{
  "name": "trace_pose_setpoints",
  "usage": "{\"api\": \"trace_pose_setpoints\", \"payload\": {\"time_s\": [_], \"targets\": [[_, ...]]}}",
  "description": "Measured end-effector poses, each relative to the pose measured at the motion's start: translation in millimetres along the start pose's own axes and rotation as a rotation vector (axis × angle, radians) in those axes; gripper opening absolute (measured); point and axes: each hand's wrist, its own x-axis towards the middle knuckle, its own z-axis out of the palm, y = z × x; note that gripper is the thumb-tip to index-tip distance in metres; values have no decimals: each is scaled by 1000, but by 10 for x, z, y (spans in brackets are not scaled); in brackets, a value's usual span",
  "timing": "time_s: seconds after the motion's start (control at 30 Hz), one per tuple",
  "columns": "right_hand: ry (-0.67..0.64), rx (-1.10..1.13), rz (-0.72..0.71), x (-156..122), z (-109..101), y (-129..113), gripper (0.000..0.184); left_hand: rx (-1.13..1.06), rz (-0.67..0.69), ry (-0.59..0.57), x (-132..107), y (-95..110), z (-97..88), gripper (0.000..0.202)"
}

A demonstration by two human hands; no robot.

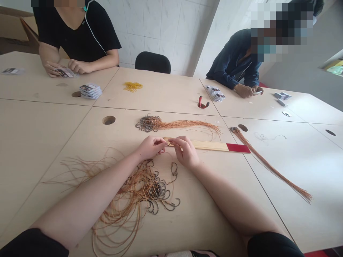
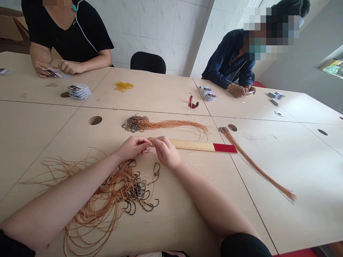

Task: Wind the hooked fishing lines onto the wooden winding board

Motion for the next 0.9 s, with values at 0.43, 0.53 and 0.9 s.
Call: {"api": "trace_pose_setpoints", "payload": {"time_s": [0.43, 0.53, 0.9], "targets": [[-4, 15, -11, 11, -3, -11, 37, -82, -37, 29, -11, 29, 12, 28], [-14, 9, -9, 2, 3, -2, 38, -108, -50, 47, -1, 18, 18, 27], [-103, -22, -12, -24, 20, 55, 46, -419, -187, 141, 19, 25, 12, 23]]}}
